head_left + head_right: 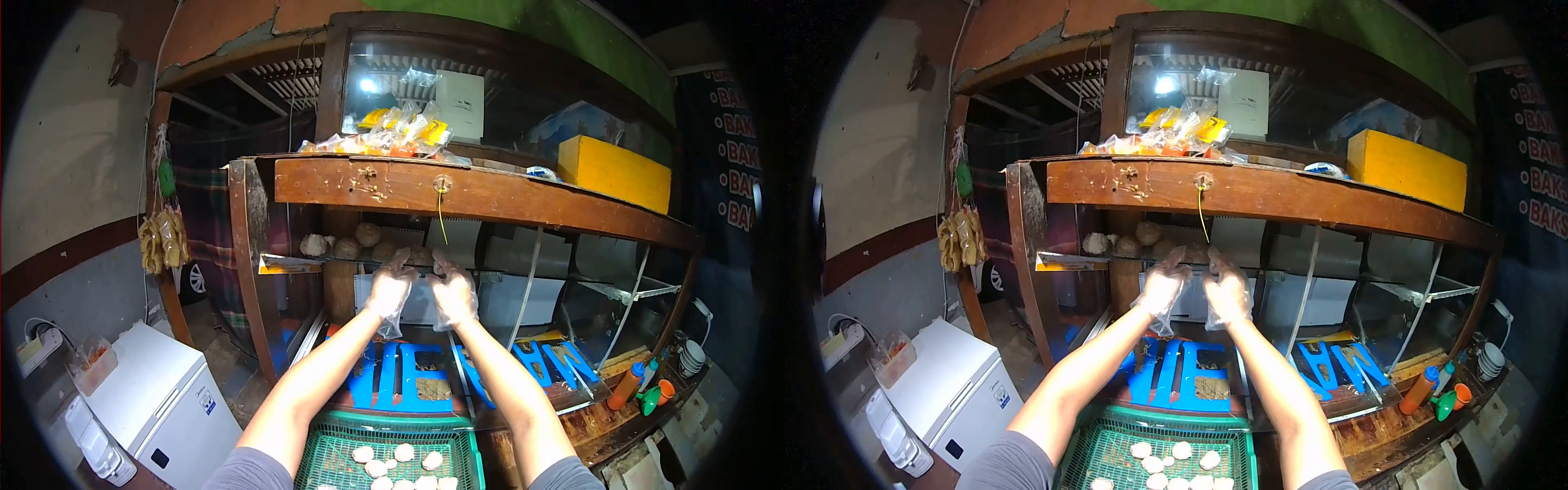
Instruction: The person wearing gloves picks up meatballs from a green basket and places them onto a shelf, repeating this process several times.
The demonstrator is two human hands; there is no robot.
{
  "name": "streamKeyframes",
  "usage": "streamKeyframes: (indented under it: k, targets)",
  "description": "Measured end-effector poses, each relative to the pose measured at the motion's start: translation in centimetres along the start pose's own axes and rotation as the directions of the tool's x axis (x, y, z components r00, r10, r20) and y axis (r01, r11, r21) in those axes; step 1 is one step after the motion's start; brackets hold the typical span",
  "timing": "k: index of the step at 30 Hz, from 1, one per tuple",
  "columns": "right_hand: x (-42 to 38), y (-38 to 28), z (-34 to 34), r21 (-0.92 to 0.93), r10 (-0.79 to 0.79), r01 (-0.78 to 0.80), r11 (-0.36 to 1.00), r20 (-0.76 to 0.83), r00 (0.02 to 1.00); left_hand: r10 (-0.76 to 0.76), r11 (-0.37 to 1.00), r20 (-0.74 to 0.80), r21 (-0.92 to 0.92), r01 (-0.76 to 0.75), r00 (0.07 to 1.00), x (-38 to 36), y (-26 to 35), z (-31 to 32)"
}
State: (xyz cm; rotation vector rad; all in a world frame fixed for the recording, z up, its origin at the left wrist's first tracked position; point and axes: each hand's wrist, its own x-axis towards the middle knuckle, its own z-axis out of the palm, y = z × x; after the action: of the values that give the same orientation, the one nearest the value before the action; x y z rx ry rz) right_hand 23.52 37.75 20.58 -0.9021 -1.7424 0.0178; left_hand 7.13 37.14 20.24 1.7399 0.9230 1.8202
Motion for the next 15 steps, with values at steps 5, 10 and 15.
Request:
streamKeyframes:
  k: [5, 10, 15]
  targets:
    - [-6.6, -2.6, -2.8, 0.127, -0.003, -0.001, 0.992, 0.031, 1.000, -0.136, 0.980, 0.063, -0.140, 0.144, 0.989, -4.9, 2.7, -2.7]
    - [-14.1, -3.4, -3.5, 0.269, 0.011, -0.058, 0.961, 0.174, 0.985, -0.043, 0.993, 0.191, -0.101, 0.063, 0.981, -12.2, 4.5, -7.3]
    - [-19.4, -8.3, -7.1, 0.091, 0.152, -0.202, 0.975, 0.386, 0.910, -0.180, 0.983, 0.217, 0.063, 0.170, 0.959, -19.6, 6.3, -12.4]
